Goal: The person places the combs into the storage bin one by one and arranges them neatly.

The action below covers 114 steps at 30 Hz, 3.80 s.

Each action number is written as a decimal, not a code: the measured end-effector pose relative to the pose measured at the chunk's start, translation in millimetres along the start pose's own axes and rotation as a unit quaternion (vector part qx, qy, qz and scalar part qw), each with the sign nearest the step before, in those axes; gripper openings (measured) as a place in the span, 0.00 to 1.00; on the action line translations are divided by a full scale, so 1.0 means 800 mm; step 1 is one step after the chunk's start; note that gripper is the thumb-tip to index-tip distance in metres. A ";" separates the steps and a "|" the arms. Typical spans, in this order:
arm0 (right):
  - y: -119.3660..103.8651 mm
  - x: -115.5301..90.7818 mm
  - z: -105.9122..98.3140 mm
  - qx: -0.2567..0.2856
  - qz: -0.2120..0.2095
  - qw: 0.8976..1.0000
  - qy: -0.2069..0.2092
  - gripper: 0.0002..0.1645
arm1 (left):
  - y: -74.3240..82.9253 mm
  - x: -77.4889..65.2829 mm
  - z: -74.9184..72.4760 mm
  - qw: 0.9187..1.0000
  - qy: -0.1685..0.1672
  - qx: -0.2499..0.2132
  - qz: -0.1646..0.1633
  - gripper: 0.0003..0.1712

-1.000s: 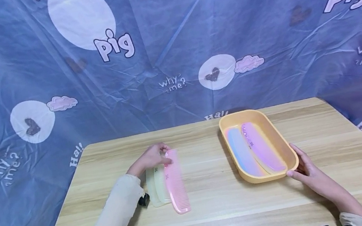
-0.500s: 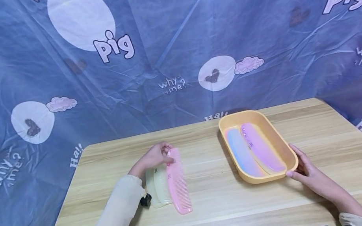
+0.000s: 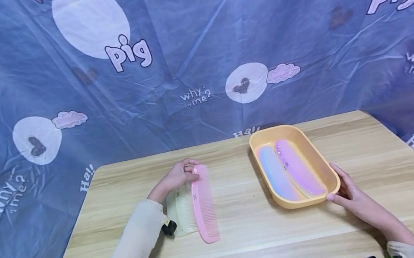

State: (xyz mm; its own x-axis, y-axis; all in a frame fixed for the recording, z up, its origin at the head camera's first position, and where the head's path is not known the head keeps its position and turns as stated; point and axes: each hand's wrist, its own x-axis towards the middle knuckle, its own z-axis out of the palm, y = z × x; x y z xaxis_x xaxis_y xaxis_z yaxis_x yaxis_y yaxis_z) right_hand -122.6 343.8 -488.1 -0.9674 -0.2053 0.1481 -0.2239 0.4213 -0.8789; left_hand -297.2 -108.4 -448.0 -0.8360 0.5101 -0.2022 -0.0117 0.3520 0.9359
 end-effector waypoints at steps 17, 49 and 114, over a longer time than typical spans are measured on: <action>-0.006 0.003 -0.005 -0.001 0.010 1.000 -0.004 0.49 | 0.022 0.004 0.003 0.999 0.029 -0.046 0.005 0.24; -0.003 -0.002 0.000 0.009 0.009 1.000 -0.005 0.48 | 0.090 0.034 0.029 0.994 0.053 -0.089 0.041 0.23; -0.002 -0.001 -0.002 0.017 0.005 1.000 -0.002 0.48 | 0.138 0.133 0.163 0.986 0.055 -0.144 0.071 0.23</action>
State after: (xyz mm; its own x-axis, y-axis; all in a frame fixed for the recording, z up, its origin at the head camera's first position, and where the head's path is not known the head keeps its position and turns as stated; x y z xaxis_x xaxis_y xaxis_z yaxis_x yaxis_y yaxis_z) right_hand -121.6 344.6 -485.9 -0.9690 -0.2056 0.1370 -0.2098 0.3923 -0.8956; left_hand -315.9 87.4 -403.6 -0.8948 0.4443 -0.0447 -0.0310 0.0380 0.9988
